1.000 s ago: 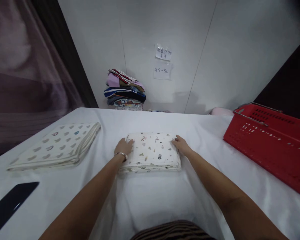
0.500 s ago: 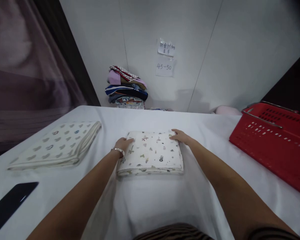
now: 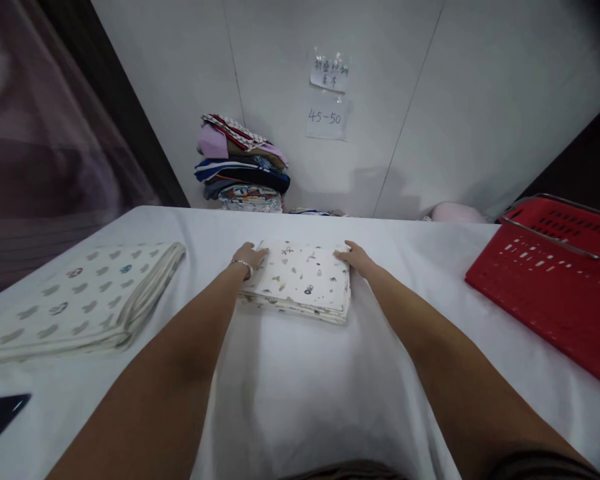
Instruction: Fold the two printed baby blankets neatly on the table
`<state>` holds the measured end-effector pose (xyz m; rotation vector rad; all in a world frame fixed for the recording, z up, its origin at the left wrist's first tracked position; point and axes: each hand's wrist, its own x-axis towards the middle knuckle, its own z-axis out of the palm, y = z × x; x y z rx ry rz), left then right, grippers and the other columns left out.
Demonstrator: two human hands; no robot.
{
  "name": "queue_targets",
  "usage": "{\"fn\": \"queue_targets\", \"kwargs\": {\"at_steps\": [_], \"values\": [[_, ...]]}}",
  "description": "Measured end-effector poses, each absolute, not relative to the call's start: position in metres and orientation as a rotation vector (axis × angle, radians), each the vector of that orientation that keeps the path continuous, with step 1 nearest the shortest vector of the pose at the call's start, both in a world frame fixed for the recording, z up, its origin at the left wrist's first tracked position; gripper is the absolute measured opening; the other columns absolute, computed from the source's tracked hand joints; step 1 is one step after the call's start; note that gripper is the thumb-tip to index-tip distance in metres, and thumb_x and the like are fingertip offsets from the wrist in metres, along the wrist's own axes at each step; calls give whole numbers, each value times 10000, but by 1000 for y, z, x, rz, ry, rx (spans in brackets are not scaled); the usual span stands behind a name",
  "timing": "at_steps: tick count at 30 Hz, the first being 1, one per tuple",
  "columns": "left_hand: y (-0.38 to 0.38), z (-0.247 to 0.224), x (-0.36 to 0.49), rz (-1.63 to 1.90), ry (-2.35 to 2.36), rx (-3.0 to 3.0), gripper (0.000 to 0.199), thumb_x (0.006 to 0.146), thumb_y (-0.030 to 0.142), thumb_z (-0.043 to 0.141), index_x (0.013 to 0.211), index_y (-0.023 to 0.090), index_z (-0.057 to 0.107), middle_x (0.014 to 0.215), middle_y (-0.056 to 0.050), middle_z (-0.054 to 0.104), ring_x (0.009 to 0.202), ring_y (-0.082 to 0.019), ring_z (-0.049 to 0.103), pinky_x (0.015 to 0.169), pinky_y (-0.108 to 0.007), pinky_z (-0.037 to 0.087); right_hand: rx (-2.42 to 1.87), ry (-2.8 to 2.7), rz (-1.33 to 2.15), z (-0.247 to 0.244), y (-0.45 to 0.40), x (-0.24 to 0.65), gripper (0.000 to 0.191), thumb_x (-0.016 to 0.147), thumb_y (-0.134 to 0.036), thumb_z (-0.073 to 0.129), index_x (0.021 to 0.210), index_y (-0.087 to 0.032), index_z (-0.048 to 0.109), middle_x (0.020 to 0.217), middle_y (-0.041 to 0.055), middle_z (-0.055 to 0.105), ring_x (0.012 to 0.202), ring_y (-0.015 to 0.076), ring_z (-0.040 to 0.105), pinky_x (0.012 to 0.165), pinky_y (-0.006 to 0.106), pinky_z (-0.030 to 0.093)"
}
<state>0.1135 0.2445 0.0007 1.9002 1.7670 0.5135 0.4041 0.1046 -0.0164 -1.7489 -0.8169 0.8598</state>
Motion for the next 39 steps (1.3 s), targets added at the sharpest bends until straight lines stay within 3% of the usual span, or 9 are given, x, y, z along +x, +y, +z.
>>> {"fn": "queue_targets", "kwargs": {"at_steps": [4,10,14,17,20,26,32,39], "values": [[233,-13,110,350,1686,2150,524,807,438,517,1213,108,504,1280,-161,523,1165,-277,495,957,-350,393,-1658,-750,966,-22,95,404,724,770,-363,654,1391,-157,344,1316,152,502,1015,213,596,867,319,493],[181,-4,101,404,1380,2507,457,833,426,468,1198,157,528,1308,-104,508,1198,-246,464,1019,-354,358,-1520,-618,956,-24,54,386,551,812,-205,585,1327,-135,404,1211,114,583,938,150,625,832,255,519],[131,-2,116,490,938,2678,340,850,420,464,1060,194,606,1185,-68,596,1121,-213,518,992,-345,388,-1532,-599,986,-25,19,367,383,786,-140,588,1162,-123,518,943,78,668,713,123,640,656,241,552],[95,-6,135,568,679,2734,299,854,410,491,1011,195,627,1123,-64,623,1070,-200,543,957,-345,410,-1619,-645,1086,-24,-5,355,202,781,-139,585,982,-129,565,658,17,642,509,105,586,464,205,491],[68,-9,154,557,582,2767,283,841,400,535,1008,191,630,1106,-63,626,1050,-199,543,931,-345,413,-1648,-699,1200,-24,-21,348,37,784,-167,581,810,-152,560,561,-11,604,428,93,553,380,180,423],[44,-6,176,394,828,2713,278,793,439,597,985,244,646,1100,-35,621,1056,-209,513,917,-347,371,-1615,-733,1195,-28,-26,343,113,771,-172,563,667,-174,520,515,-26,587,357,73,489,295,169,299],[35,-3,192,380,1132,2583,337,794,516,540,889,217,661,978,-48,635,998,-212,527,883,-351,360,-1571,-741,1183,-33,-24,340,120,754,-163,539,638,-178,510,493,-39,570,344,58,462,287,163,262],[32,-2,210,310,1319,2549,243,732,392,571,856,196,642,958,-70,630,987,-247,535,885,-386,362,-1527,-729,1176,-36,-25,340,90,745,-195,538,664,-175,504,523,-43,568,365,60,488,304,161,281]]}}
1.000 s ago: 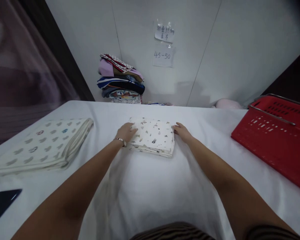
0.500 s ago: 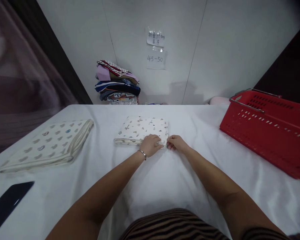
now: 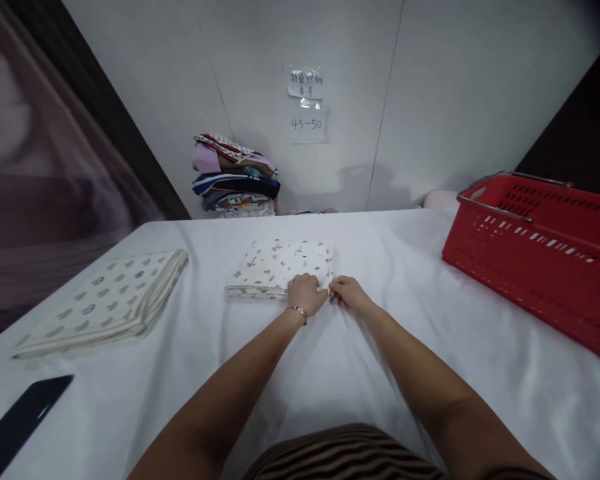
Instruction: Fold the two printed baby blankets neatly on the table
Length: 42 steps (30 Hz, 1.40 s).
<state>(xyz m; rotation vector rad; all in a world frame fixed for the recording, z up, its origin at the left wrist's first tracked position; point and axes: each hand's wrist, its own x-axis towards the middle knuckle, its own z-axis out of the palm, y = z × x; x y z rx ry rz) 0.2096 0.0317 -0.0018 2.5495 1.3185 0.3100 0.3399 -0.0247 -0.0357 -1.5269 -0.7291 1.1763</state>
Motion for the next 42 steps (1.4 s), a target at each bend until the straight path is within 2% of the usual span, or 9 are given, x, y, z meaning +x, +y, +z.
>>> {"fn": "queue_targets", "kwargs": {"at_steps": [8,14,19,22,31,42], "values": [[30,2,209,354,1364,2501,172,742,314,524,828,204,624,956,-59,641,970,-225,547,860,-363,369,-1507,-745,1119,-30,-20,331,58,711,-144,510,681,-192,496,473,-76,522,324,60,445,309,172,249],[20,0,207,385,1343,2617,274,751,418,558,918,204,594,983,-71,619,978,-242,530,832,-371,361,-1509,-801,1185,-30,-20,335,90,723,-185,500,639,-186,531,412,-79,458,313,57,389,321,178,247],[12,-1,208,335,1338,2738,289,753,422,562,935,199,581,999,-87,598,979,-259,514,840,-396,341,-1513,-859,1206,-27,-25,341,175,734,-242,519,568,-188,498,385,-81,414,300,55,349,308,185,204],[11,-3,208,347,1312,2791,314,770,441,538,955,190,573,1005,-99,586,980,-270,506,828,-412,343,-1517,-865,1208,-27,-25,341,216,744,-256,524,545,-188,476,385,-79,417,301,55,350,305,185,200],[8,-5,206,266,1221,2866,222,836,318,449,947,194,596,1008,-106,577,1004,-266,490,826,-416,351,-1509,-824,1274,-26,-18,344,291,797,-299,529,536,-180,479,388,-61,451,308,49,353,305,180,211],[6,-2,204,290,1230,2843,236,845,304,442,938,175,617,1009,-108,573,1004,-259,489,840,-402,373,-1593,-691,1320,-10,42,371,286,778,-305,623,578,-168,471,420,-52,466,322,44,367,307,166,179]]}}
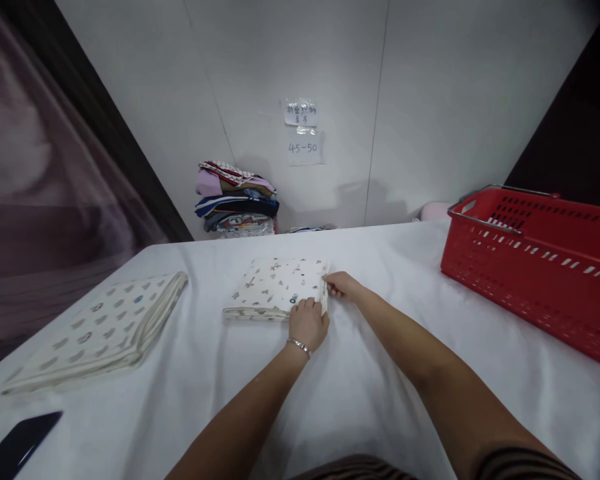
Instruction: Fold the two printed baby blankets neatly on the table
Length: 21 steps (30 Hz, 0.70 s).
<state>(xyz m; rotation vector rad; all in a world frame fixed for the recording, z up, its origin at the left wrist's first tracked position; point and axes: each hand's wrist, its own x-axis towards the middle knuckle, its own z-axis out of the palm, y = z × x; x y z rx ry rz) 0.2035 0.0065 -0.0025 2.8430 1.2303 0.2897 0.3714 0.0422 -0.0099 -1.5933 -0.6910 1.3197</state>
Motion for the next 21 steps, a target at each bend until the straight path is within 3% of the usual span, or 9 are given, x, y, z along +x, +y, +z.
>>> {"fn": "queue_targets", "kwargs": {"at_steps": [7,16,18,21], "values": [[4,0,202,271,1223,2866,230,845,295,446,953,190,619,1031,-115,561,1009,-258,486,834,-401,387,-1646,-686,1249,-10,69,383,241,773,-294,631,616,-160,506,404,-56,454,313,44,362,302,154,178],[1,1,203,242,1237,2904,228,841,287,458,961,166,610,979,-107,584,963,-253,501,817,-404,403,-1598,-729,1207,-18,71,386,127,796,-149,542,672,-147,511,464,-32,522,383,66,464,352,161,330],[1,-1,202,303,1234,2914,285,832,281,475,1066,161,582,1048,-103,579,981,-248,503,827,-399,412,-1612,-750,1191,-21,71,387,115,795,-158,552,688,-149,511,470,-31,528,392,70,476,363,163,349],[1,-9,202,416,1174,2945,478,830,298,487,1284,153,448,1310,-113,475,1159,-258,436,954,-414,371,-1650,-794,1146,-23,72,389,82,804,-191,567,747,-156,518,500,-30,547,426,80,510,398,169,390]]}}
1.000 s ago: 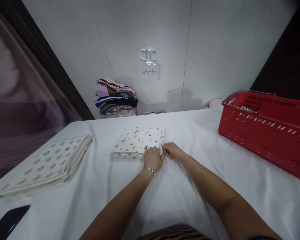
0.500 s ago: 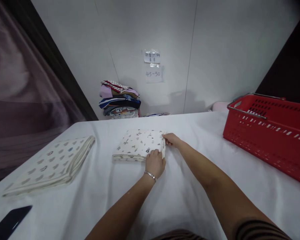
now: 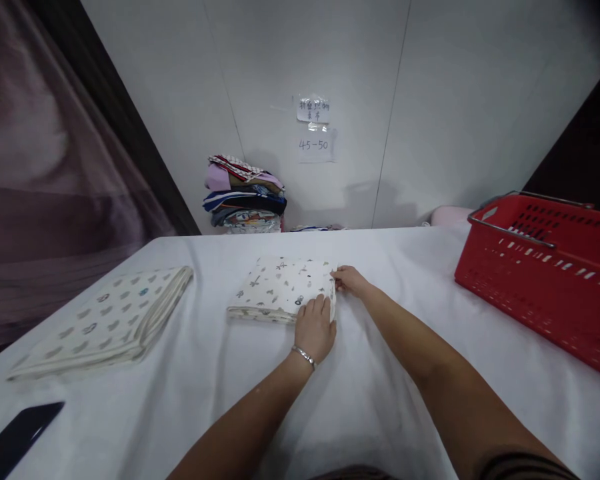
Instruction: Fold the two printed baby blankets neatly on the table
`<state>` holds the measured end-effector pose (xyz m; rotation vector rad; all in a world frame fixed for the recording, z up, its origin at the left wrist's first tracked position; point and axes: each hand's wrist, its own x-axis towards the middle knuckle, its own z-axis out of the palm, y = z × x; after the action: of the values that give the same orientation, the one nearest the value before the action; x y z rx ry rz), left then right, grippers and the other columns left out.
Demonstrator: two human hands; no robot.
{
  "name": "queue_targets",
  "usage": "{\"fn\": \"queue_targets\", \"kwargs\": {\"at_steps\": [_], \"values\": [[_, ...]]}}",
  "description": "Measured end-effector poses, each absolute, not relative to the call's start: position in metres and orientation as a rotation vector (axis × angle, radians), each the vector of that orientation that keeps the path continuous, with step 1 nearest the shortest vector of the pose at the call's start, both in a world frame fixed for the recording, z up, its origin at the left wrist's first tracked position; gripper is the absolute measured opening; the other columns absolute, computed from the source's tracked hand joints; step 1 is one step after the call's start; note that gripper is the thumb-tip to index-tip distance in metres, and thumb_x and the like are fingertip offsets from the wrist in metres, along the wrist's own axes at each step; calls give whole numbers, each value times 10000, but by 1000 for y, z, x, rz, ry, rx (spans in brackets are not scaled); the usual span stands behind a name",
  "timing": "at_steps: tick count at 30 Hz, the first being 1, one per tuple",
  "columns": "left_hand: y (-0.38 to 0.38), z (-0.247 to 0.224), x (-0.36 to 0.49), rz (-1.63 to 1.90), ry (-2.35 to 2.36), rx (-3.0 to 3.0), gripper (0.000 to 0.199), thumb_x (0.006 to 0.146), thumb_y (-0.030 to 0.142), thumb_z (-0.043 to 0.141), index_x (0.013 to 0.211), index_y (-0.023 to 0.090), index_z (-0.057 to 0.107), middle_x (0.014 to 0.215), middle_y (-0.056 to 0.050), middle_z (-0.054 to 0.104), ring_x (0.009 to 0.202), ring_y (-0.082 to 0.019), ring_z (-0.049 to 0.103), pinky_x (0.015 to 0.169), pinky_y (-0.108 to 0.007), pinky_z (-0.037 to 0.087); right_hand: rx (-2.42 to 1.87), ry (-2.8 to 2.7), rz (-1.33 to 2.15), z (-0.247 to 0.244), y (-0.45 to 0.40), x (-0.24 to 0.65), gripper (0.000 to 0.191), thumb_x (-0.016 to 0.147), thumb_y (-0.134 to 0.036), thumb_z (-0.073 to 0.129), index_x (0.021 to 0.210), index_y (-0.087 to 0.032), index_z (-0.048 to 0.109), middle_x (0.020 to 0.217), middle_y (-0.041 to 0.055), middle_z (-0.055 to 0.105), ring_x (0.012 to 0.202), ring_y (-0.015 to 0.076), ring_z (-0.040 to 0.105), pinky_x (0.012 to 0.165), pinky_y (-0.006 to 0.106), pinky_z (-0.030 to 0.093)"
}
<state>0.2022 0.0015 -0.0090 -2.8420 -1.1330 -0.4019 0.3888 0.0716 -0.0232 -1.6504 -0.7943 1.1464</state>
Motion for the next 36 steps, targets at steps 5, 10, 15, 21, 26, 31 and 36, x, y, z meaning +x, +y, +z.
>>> {"fn": "queue_targets", "kwargs": {"at_steps": [5,10,15,21,26,31,36], "values": [[6,-30,202,-307,-1021,-2915,491,881,305,404,1346,148,399,1425,-93,388,1303,-252,329,1092,-451,235,-1789,-872,1005,-19,65,390,188,794,-239,586,952,-142,553,760,60,659,648,159,631,591,266,503],[5,-40,202,-305,-1039,-2934,495,899,304,366,1369,147,375,1432,-103,377,1315,-262,321,1099,-473,230,-1849,-1344,409,-15,46,373,408,827,-288,525,1217,-168,510,1318,122,494,1235,229,432,1028,371,337],[0,-36,202,-387,-1047,-2969,509,882,311,405,1355,127,382,1393,-135,419,1306,-284,325,1103,-503,211,-1847,-1874,212,-15,43,348,561,875,-438,440,1342,-128,424,1478,129,289,1380,249,189,1107,416,173],[2,-28,172,-485,-755,-3131,473,852,317,473,1296,162,433,1352,-100,468,1281,-231,367,1106,-426,246,-2134,-2003,308,-31,51,344,586,907,-504,316,1388,-171,356,1513,88,212,1394,245,126,1091,502,120],[28,-15,138,-649,-759,-3113,349,911,316,362,1197,192,518,1269,-68,553,1218,-179,445,1070,-388,295,-2213,-2052,260,-27,48,342,583,916,-507,270,1404,-193,326,1517,76,201,1393,248,132,1082,527,122],[67,-16,113,-619,-1329,-2848,416,892,440,403,1209,198,522,1356,-87,477,1305,-249,343,1098,-490,221,-2179,-2106,83,-10,34,311,607,918,-528,261,1407,-177,340,1493,117,259,1382,278,164,1089,509,81],[79,-36,96,-548,-1419,-2869,517,885,523,378,1282,206,469,1405,-70,422,1326,-241,309,1116,-493,173,-1987,-2312,119,-23,14,281,642,907,-576,244,1428,-208,311,1512,100,213,1391,269,143,1090,476,109]]}}
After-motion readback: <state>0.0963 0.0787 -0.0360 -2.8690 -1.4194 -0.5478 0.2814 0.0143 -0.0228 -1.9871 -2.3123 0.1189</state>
